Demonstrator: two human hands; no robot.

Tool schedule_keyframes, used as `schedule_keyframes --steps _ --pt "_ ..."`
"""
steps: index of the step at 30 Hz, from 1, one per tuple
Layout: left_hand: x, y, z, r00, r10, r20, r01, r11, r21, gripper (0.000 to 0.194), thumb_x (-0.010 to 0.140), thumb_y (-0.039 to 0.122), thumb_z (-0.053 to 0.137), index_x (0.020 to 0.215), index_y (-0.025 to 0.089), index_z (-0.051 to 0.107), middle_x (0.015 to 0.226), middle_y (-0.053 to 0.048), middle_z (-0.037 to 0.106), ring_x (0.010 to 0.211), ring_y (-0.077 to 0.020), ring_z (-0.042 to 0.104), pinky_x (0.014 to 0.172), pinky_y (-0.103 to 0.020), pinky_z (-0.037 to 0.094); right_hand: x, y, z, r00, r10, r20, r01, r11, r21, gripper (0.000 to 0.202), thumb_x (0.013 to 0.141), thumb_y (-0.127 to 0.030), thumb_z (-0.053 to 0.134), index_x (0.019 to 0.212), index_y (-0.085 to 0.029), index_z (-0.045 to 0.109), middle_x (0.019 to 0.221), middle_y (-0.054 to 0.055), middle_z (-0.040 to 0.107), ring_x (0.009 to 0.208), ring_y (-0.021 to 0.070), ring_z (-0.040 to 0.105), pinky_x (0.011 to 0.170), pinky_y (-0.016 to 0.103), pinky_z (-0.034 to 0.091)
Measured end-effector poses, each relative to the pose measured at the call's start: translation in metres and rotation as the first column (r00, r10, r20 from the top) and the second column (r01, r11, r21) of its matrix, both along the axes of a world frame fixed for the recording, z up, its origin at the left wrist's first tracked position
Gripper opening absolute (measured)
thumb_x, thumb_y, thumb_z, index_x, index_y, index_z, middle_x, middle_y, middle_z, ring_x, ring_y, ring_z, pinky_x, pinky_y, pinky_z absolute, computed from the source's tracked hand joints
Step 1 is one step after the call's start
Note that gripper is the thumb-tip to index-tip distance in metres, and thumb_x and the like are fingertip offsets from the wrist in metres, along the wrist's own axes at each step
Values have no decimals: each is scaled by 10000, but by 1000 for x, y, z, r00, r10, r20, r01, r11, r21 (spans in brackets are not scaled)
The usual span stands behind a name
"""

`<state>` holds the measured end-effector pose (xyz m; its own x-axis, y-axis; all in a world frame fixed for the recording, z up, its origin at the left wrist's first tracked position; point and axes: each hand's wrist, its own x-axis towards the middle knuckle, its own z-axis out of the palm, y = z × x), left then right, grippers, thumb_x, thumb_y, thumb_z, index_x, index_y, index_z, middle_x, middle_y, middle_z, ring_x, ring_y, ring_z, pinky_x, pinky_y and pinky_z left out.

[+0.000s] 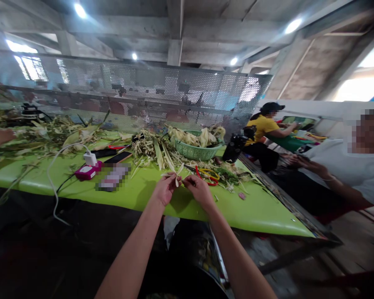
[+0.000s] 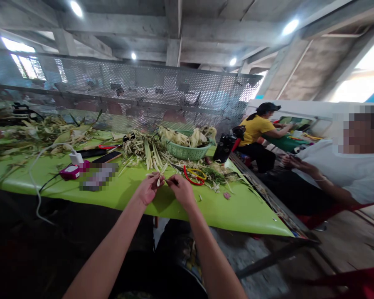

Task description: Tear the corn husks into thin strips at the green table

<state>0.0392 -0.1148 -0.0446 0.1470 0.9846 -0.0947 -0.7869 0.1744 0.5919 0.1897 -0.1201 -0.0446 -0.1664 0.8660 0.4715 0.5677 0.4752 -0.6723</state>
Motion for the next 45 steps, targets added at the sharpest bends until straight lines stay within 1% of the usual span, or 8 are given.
schedule_keyframes --steps 3,7,9,14,18,22,29,45 --pt "1 3 -3 1000 -6 5 6 1000 14 203 703 109 699 792 152 522 745 -9 653 680 -108 658 648 -222 535 -1 -1 1 999 22 38 -23 999 24 128 802 -285 529 772 -202 621 709 8 624 669 173 556 648 290 439" --pt "4 5 -5 999 27 43 -28 999 42 219 698 112 692 797 159 503 772 -18 665 767 -138 675 711 -253 531 -5 -7 6 996 -94 0 92 975 205 158 774 -238 575 921 -198 620 902 61 625 746 191 573 714 322 467" --pt "6 5 -6 999 45 28 -46 997 57 232 686 128 704 809 160 510 763 -13 662 754 -138 670 705 -258 522 -7 -11 9 997 -79 -17 81 963 256 202 767 -212 589 966 -209 619 975 75 619 803 200 574 743 329 472" --pt "10 4 -9 995 70 -77 -61 991 115 259 651 174 738 824 149 547 753 -8 664 694 -118 647 765 -276 501 -11 -15 10 995 69 -77 -58 989 139 140 839 -247 512 931 -215 613 911 43 651 814 189 597 755 311 475" --pt "11 2 -7 993 51 -109 -37 990 134 263 649 176 738 834 150 554 818 -35 688 755 -134 654 812 -296 491 -12 -16 9 999 -45 14 44 997 70 146 824 -354 549 836 -217 600 776 21 647 694 185 582 656 293 443" --pt "11 0 -5 991 35 -129 -13 986 164 296 631 202 761 832 152 549 807 -33 690 739 -133 649 818 -308 488 -13 -14 9 990 -131 53 125 986 107 72 769 -279 578 738 -214 568 726 17 636 644 179 562 621 285 414" --pt "12 1 -5 975 43 -219 -1 982 186 340 609 270 783 873 129 623 794 -36 683 736 -122 628 842 -306 469 -9 -11 5 991 -131 -31 133 985 113 85 800 -301 545 778 -219 552 707 14 619 638 181 561 620 285 430" --pt "10 5 -12 958 140 -252 -94 978 188 339 552 331 807 739 134 603 707 0 626 615 -90 571 635 -232 454 -6 -3 0 986 -77 -149 95 988 118 153 793 -320 578 818 -188 652 781 49 679 709 196 614 679 305 471"
